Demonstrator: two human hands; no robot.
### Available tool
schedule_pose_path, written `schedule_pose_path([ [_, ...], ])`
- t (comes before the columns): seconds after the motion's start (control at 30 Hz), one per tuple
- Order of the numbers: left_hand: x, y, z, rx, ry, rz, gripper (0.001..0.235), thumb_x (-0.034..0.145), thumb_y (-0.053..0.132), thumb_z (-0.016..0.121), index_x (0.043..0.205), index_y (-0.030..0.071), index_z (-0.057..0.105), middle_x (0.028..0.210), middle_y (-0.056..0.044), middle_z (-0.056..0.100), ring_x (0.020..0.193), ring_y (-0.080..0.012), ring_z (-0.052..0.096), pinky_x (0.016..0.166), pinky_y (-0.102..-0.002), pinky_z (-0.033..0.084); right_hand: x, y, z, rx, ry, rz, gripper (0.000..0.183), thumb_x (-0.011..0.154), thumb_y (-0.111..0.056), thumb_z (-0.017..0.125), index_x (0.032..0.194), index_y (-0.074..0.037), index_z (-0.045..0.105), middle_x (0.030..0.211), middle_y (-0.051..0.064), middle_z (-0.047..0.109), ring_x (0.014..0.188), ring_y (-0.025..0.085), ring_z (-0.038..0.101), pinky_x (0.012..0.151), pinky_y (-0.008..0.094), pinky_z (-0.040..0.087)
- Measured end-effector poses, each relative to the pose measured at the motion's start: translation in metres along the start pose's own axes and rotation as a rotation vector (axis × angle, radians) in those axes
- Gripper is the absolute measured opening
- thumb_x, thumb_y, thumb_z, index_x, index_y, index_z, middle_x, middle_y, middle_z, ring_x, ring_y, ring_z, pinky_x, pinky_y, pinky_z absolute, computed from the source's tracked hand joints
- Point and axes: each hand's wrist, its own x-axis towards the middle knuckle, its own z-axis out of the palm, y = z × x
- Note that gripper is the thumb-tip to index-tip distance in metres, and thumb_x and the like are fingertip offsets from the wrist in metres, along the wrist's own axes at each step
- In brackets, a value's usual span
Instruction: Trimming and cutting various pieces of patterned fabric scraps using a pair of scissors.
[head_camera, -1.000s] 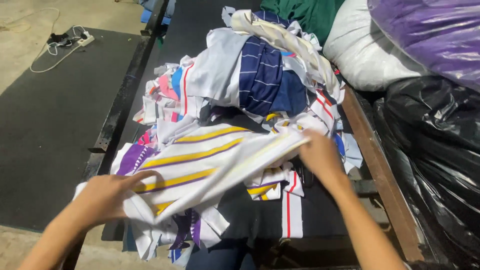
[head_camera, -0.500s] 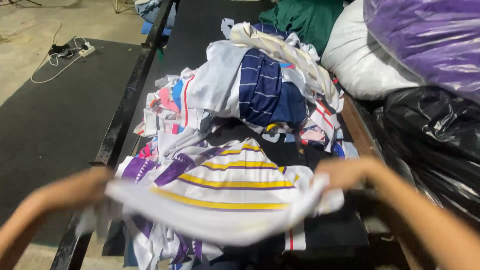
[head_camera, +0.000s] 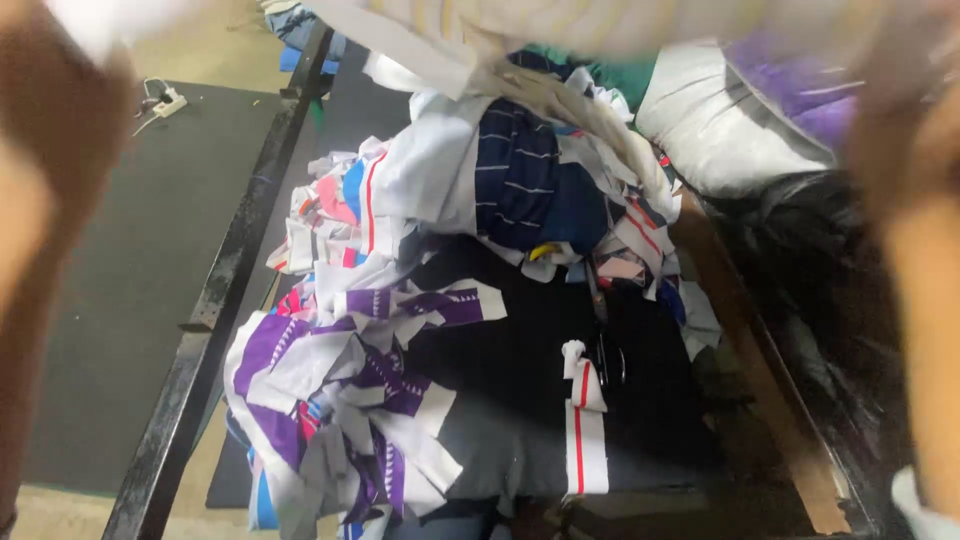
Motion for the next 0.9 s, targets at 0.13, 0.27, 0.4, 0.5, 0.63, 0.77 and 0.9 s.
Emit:
schedule_pose_path([
  [0.13, -0.117, 0.096, -0.030, 0.205, -0.260, 0.069, 0.013, 0.094, 0.009, 0.064, 0.095, 0.018, 0.055, 0.081, -0.004, 0.060, 0.063, -0.0273, 0.056, 0.055, -0.041, 0.038, -0.068, -0.123, -0.015, 0.114, -0.280, 0.152, 0.010, 0.084, -0.013, 0.071, 0.090, -0.022, 0.071, 0.091, 0.005, 0.071, 0.086, 0.032, 0.069, 0.070, 0.046, 0.053],
  [0.27, -0.174, 0.156, -0.060, 0.158, -1.120, 0.069, 0.069, 0.088, 0.025, 0.055, 0.144, 0.062, 0.040, 0.122, 0.017, 0.065, 0.083, -0.0179, 0.083, 0.067, -0.046, 0.069, -0.133, -0.195, -0.015, 0.199, -0.934, 0.171, 0.057, 0.072, -0.015, 0.070, 0.124, -0.039, 0.066, 0.114, -0.001, 0.075, 0.108, 0.028, 0.072, 0.082, 0.048, 0.062],
  [0.4, -0.196, 0.177, -0.082, -0.017, -1.071, -0.022, 0.064, 0.085, 0.010, 0.057, 0.134, 0.051, 0.054, 0.108, 0.008, 0.066, 0.082, -0.0216, 0.078, 0.059, -0.046, 0.062, -0.151, -0.213, -0.019, 0.217, -0.980, 0.138, 0.058, 0.078, -0.016, 0.071, 0.133, -0.031, 0.061, 0.120, 0.001, 0.072, 0.111, 0.027, 0.070, 0.083, 0.046, 0.063],
  [0.5, -0.213, 0.181, -0.086, -0.031, -1.046, 0.007, 0.073, 0.076, 0.013, 0.066, 0.136, 0.052, 0.051, 0.117, 0.008, 0.060, 0.079, -0.0288, 0.076, 0.072, -0.047, 0.062, -0.155, -0.215, -0.026, 0.251, -0.964, 0.144, 0.044, 0.078, -0.012, 0.075, 0.119, -0.023, 0.066, 0.120, 0.002, 0.069, 0.115, 0.026, 0.066, 0.083, 0.044, 0.063],
  [0.63, -0.221, 0.187, -0.088, -0.022, -1.193, 0.109, 0.070, 0.083, 0.022, 0.064, 0.145, 0.040, 0.037, 0.128, -0.002, 0.054, 0.091, -0.0282, 0.074, 0.082, -0.047, 0.062, -0.169, -0.210, -0.026, 0.274, -0.873, 0.108, 0.038, 0.071, -0.011, 0.078, 0.105, -0.022, 0.067, 0.112, -0.002, 0.065, 0.114, 0.021, 0.063, 0.094, 0.042, 0.053],
  [0.77, -0.235, 0.209, -0.098, -0.021, -1.191, 0.109, 0.054, 0.091, 0.037, 0.053, 0.143, 0.036, 0.040, 0.118, 0.001, 0.060, 0.102, -0.0236, 0.070, 0.086, -0.050, 0.059, -0.181, -0.203, -0.034, 0.338, -0.964, 0.211, 0.034, 0.074, -0.023, 0.080, 0.105, -0.024, 0.066, 0.114, -0.007, 0.064, 0.120, 0.014, 0.061, 0.111, 0.041, 0.045],
  [0.9, -0.231, 0.248, -0.121, -0.164, -1.265, 0.136, 0.038, 0.086, 0.007, 0.053, 0.114, 0.030, 0.063, 0.108, -0.001, 0.067, 0.093, -0.0285, 0.074, 0.090, -0.049, 0.056, -0.163, -0.202, -0.057, 0.331, -1.075, 0.246, 0.027, 0.079, -0.030, 0.078, 0.103, -0.025, 0.065, 0.117, -0.010, 0.063, 0.120, 0.011, 0.060, 0.111, 0.041, 0.041],
])
